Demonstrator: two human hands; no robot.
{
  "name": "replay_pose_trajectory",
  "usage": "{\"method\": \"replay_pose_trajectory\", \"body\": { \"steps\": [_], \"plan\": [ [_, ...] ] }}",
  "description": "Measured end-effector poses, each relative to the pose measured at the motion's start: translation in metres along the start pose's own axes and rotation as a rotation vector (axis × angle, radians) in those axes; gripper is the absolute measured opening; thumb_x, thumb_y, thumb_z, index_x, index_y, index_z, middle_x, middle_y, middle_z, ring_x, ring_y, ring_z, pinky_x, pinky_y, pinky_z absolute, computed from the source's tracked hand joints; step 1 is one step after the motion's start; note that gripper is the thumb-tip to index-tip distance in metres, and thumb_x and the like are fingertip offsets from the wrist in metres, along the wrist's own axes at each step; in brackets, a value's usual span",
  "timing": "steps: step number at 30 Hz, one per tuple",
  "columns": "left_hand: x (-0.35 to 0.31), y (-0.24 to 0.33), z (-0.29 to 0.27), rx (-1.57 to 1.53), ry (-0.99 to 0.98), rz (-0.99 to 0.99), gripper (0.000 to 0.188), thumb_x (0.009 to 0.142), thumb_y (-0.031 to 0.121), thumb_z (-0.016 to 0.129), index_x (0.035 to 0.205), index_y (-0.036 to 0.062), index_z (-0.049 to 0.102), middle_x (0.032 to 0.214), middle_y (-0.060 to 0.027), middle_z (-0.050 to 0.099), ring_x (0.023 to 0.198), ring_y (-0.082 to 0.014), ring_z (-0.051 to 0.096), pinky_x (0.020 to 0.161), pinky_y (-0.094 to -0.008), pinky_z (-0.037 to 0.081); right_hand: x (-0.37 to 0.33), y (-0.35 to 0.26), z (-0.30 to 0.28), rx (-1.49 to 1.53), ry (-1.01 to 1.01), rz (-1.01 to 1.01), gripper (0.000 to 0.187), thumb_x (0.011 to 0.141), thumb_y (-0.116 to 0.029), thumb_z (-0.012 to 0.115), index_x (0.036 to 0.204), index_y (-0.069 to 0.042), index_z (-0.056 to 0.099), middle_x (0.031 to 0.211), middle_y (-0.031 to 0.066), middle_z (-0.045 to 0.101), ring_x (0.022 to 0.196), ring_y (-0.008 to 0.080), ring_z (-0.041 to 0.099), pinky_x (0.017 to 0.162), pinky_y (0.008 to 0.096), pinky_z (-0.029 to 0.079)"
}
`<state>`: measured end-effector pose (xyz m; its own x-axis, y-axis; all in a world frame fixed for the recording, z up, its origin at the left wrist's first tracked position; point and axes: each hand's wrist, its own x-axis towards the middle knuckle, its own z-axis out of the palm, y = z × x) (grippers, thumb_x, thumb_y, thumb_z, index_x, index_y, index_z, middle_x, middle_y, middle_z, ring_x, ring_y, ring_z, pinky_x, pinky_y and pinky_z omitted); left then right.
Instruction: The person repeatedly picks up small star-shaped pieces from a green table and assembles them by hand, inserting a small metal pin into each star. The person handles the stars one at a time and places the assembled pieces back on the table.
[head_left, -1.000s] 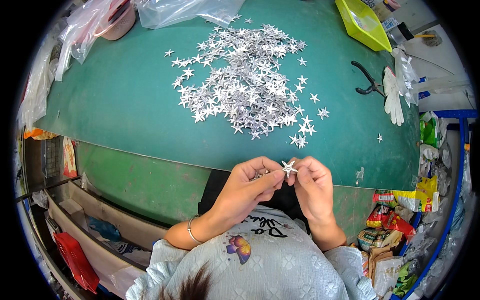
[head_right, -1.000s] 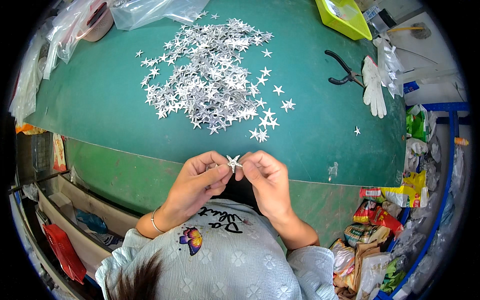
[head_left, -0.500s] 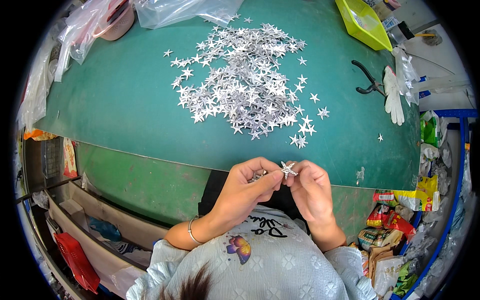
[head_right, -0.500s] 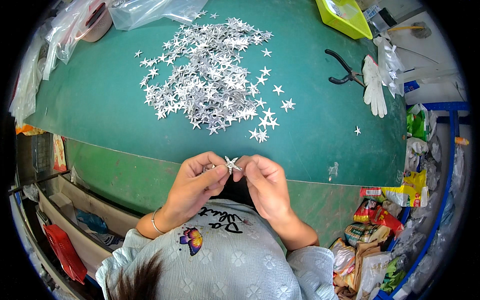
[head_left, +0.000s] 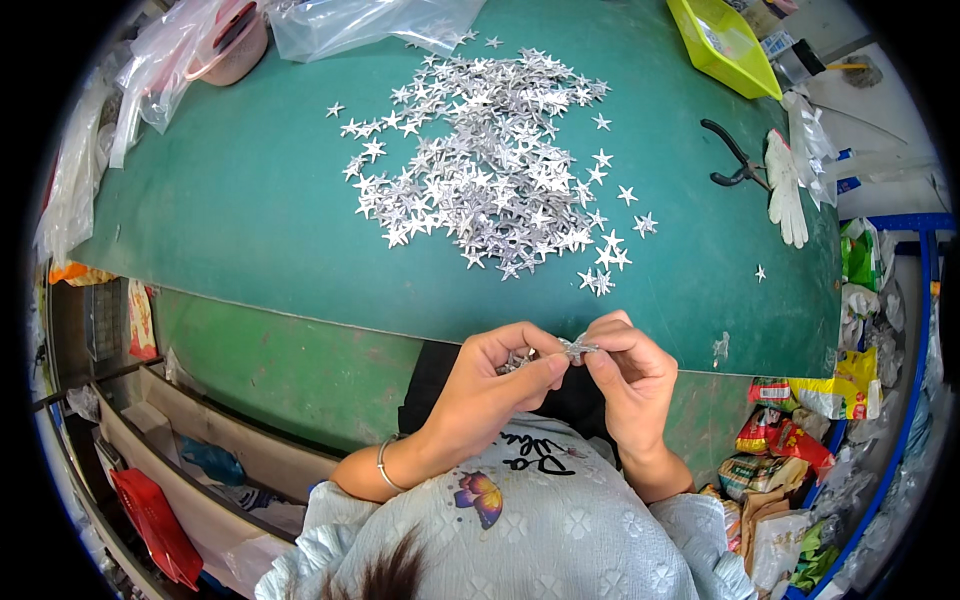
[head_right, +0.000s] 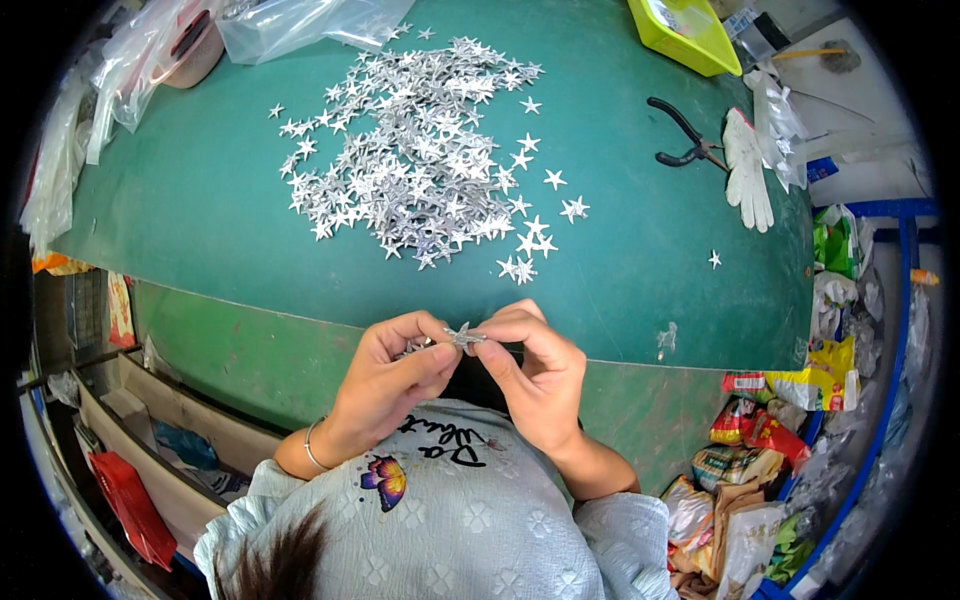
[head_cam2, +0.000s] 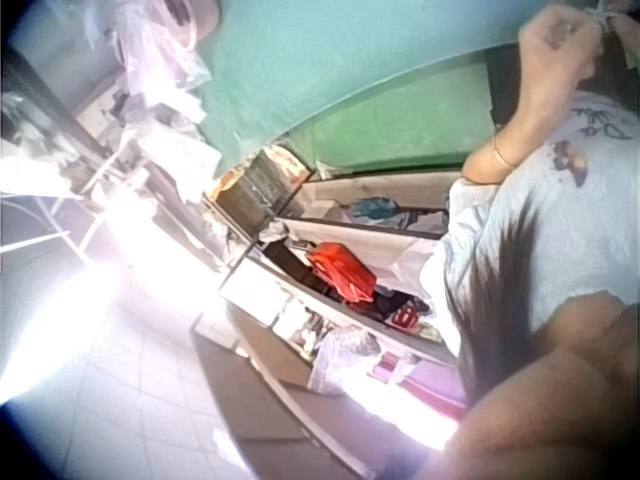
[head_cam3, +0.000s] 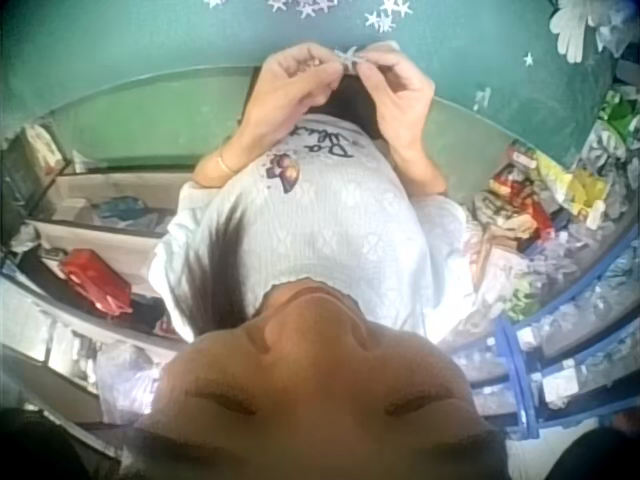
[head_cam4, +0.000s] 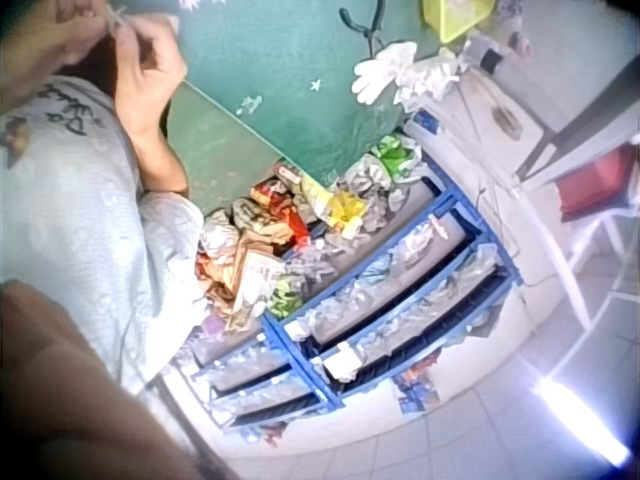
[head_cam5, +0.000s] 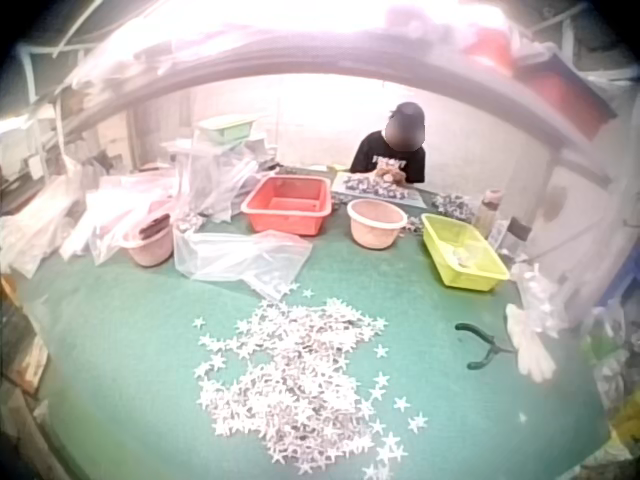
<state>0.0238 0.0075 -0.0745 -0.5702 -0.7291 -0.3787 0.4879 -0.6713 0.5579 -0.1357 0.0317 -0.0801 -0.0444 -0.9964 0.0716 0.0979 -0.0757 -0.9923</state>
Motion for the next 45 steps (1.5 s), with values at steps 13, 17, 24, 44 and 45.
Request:
{"method": "replay_pose_trajectory", "body": {
  "steps": [13,17,24,44,45],
  "plan": [
    [-0.003,-0.007,0.002,0.018,0.068,0.021,0.007,0.085,0.006,0.056,0.087,-0.0007,0.056,0.071,-0.0012,0.052,0.053,-0.0006,0.036,0.045,-0.0166,0.025,0.004,-0.004,0.001,-0.012,0.0,0.056,0.009,0.077,0.005,0.06,0.086,0.004,0.061,0.084,0.0098,0.062,0.078,0.0167,0.053,0.071,0.0265,0.042],
    [-0.003,0.0,0.003,0.052,0.058,-0.004,0.01,0.086,0.008,0.056,0.09,-0.0011,0.057,0.071,-0.0013,0.053,0.054,-0.0006,0.038,0.045,-0.016,0.026,0.011,-0.005,-0.005,-0.197,-0.086,-0.05,0.009,0.076,0.004,0.061,0.085,0.003,0.062,0.082,0.0093,0.062,0.077,0.0174,0.054,0.071,0.0269,0.042],
    [0.0,-0.004,-0.003,0.077,0.069,0.041,0.013,0.088,0.01,0.055,0.087,-0.0027,0.06,0.073,-0.004,0.058,0.053,-0.0015,0.038,0.045,-0.0163,0.026,0.012,-0.01,-0.01,-0.168,-0.095,0.037,0.014,0.08,0.001,0.059,0.093,0.002,0.063,0.081,0.0072,0.061,0.076,0.0155,0.055,0.07,0.0262,0.043],
    [0.019,-0.017,0.003,0.386,0.19,0.008,0.017,0.086,0.01,0.056,0.088,-0.0056,0.061,0.069,-0.0026,0.056,0.051,-0.0009,0.038,0.043,-0.0145,0.025,0.005,0.005,-0.065,-0.788,0.134,-0.017,0.003,0.073,-0.003,0.064,0.075,-0.001,0.063,0.073,0.0072,0.059,0.069,0.021,0.05,0.065,0.0313,0.039],
    [0.02,-0.018,0.003,0.405,0.192,0.012,0.017,0.086,0.01,0.056,0.089,-0.0056,0.061,0.069,-0.0026,0.055,0.051,-0.0008,0.038,0.043,-0.0147,0.025,0.007,0.008,-0.073,-0.9,0.136,-0.06,0.004,0.072,-0.004,0.065,0.075,-0.001,0.063,0.073,0.0067,0.058,0.071,0.0212,0.049,0.066,0.0318,0.038]
  ]
}}
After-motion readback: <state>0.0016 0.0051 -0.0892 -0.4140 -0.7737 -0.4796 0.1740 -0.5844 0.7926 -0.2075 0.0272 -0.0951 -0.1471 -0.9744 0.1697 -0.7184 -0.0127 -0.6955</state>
